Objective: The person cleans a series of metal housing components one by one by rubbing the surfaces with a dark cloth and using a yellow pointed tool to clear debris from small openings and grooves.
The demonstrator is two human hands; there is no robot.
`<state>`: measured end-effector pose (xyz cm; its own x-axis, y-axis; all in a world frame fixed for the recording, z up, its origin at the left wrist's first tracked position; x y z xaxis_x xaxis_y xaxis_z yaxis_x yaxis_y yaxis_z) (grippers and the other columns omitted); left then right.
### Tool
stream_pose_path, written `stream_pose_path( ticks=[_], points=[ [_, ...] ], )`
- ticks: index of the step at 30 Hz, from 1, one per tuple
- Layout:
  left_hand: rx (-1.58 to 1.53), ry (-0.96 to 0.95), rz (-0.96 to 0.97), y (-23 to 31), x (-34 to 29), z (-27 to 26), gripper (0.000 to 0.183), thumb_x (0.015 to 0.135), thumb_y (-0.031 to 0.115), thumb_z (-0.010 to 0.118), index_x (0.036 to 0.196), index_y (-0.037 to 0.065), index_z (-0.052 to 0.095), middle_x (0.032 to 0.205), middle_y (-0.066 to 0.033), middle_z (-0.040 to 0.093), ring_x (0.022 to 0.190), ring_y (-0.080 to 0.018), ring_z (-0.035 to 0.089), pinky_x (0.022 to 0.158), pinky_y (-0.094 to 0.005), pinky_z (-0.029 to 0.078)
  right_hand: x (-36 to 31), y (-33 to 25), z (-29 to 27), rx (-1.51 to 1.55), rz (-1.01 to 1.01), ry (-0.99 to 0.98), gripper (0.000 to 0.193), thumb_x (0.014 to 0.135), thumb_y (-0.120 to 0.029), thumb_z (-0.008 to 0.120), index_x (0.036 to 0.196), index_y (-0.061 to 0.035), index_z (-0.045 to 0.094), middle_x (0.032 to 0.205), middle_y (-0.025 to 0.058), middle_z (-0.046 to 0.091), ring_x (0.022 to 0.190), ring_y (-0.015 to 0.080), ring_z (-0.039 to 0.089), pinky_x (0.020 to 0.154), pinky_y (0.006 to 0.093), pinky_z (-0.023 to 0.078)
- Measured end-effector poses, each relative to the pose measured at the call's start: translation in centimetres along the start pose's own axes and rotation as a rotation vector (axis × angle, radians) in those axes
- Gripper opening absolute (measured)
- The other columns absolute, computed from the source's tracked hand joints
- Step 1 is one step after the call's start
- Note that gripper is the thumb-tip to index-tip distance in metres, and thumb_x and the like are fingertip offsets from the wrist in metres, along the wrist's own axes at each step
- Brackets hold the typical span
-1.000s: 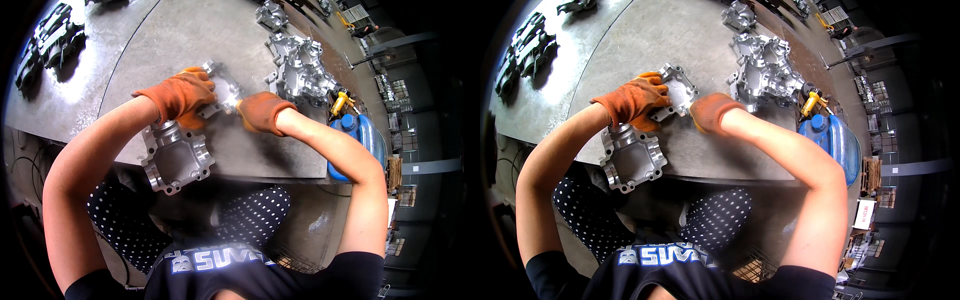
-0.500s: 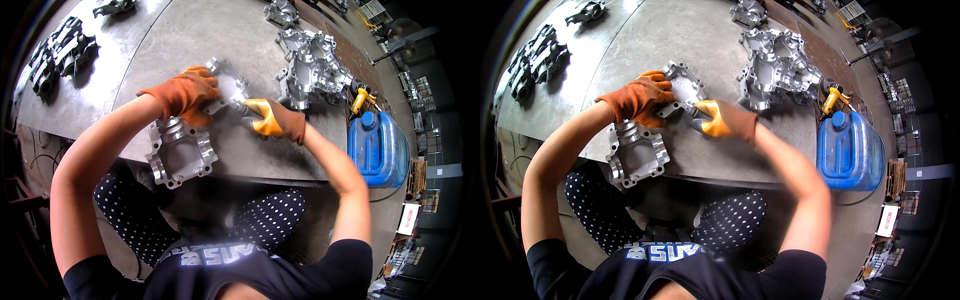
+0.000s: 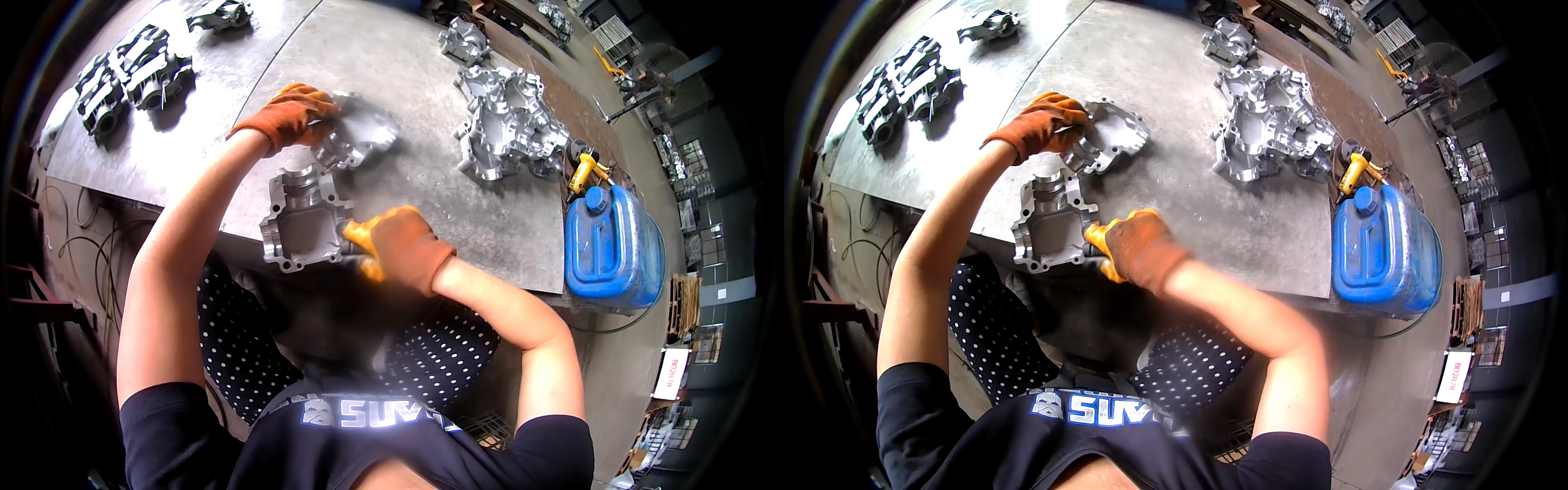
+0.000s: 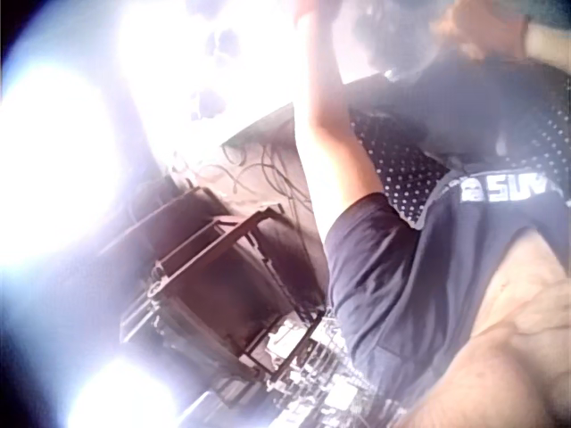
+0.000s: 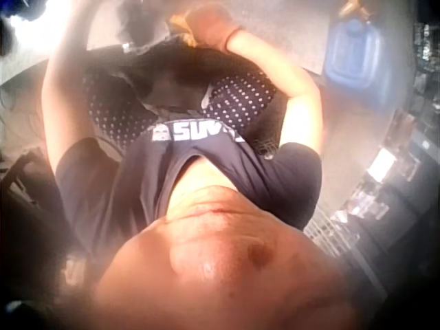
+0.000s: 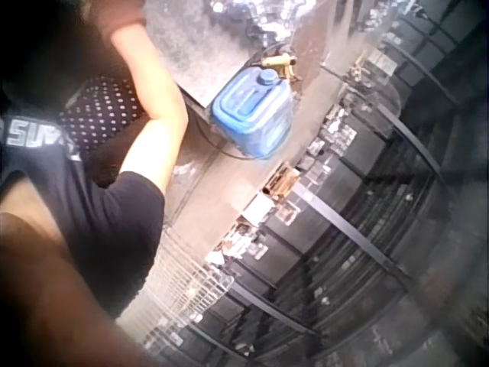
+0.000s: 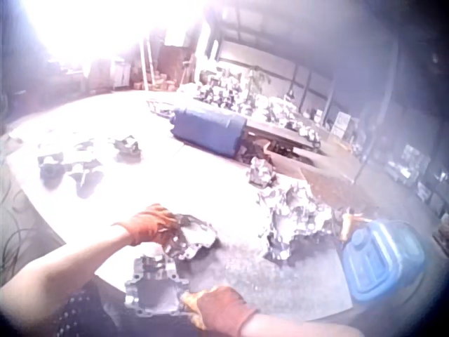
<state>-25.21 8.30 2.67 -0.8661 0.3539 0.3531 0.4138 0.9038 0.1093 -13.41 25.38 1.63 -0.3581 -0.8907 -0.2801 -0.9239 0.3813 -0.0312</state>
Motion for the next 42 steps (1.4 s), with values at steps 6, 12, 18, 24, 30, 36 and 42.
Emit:
stream_pose_path(
  ticks=[6,12,18,24,30,36,42],
  points=[
    [0.085,0.166,-0.125,-3.0,-7.2,-3.1,0.023,0.082,0.027,0.072,0.103,0.019,0.07,0.117,-0.0045,0.065,0.111,-0.0271,0.058,0.104,-0.041,0.041,2.0,8.3,-3.4,-0.291,0.183,-0.146,0.036,0.087,-0.031,0.068,0.122,-0.0268,0.063,0.1,0.0093,0.075,0.093,0.0307,0.074,0.081,0.0443,0.055],
    [0.168,0.078,-0.112,4.2,-11.4,-4.0,0.061,0.067,0.045,0.08,0.122,0.021,0.068,0.121,-0.0076,0.063,0.116,-0.0294,0.056,0.108,-0.044,0.038,-1.0,16.6,-9.8,-0.212,0.714,0.267,0.03,0.093,-0.029,0.06,0.115,-0.0109,0.066,0.099,0.0184,0.075,0.093,0.0357,0.074,0.082,0.0473,0.056],
    [0.072,0.006,-0.359,11.2,-11.6,-2.4,0.054,0.059,0.049,0.085,0.099,0.015,0.071,0.103,-0.0059,0.064,0.112,-0.0277,0.057,0.11,-0.0481,0.036,-3.3,7.8,-3.2,0.148,0.472,0.399,0.031,0.09,-0.027,0.065,0.116,-0.0103,0.064,0.097,0.0196,0.073,0.087,0.0419,0.072,0.08,0.0489,0.058],
    [-0.054,0.227,-0.398,14.5,-11.0,-3.2,0.042,0.065,0.045,0.084,0.085,0.011,0.069,0.101,-0.0094,0.065,0.112,-0.0336,0.06,0.111,-0.0498,0.038,-4.1,3.1,0.7,-0.217,0.594,0.285,0.023,0.088,-0.03,0.069,0.102,-0.0129,0.062,0.088,0.0103,0.073,0.077,0.0305,0.072,0.07,0.0426,0.055],
    [-0.102,0.088,-0.486,14.5,-10.8,-1.6,0.042,0.072,0.051,0.08,0.089,0.013,0.07,0.093,-0.0092,0.068,0.093,-0.0301,0.066,0.09,-0.0434,0.046,-2.3,3.5,-0.2,-0.382,0.649,0.283,0.022,0.083,-0.026,0.07,0.097,-0.0123,0.061,0.08,0.0048,0.07,0.07,0.0246,0.072,0.063,0.0398,0.051],
    [-0.101,0.07,-0.49,14.4,-10.9,-1.2,0.043,0.075,0.052,0.078,0.091,0.013,0.071,0.093,-0.0087,0.068,0.092,-0.0285,0.066,0.088,-0.0424,0.046,-1.7,3.1,-0.7,-0.425,0.681,0.294,0.016,0.082,-0.021,0.067,0.095,-0.0126,0.062,0.077,0.0039,0.069,0.069,0.024,0.071,0.062,0.039,0.051],
    [-0.106,0.064,-0.478,14.4,-10.9,-1.3,0.042,0.077,0.052,0.077,0.09,0.014,0.069,0.091,-0.0085,0.068,0.091,-0.0281,0.067,0.087,-0.0429,0.046,-1.7,2.8,-1.1,-0.447,0.717,0.32,0.013,0.082,-0.019,0.066,0.093,-0.0129,0.063,0.075,0.0045,0.069,0.067,0.0254,0.071,0.061,0.0391,0.051]
  ],
)
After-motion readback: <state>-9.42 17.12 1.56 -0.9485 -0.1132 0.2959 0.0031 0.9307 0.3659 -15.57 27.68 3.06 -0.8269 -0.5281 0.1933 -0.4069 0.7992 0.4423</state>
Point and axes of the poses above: each hand's wrist, its own x-axis towards the middle knuckle, its own z-axis out of the palm, y = z × x, the point moved 10 cm from there along x, towards the middle knuckle
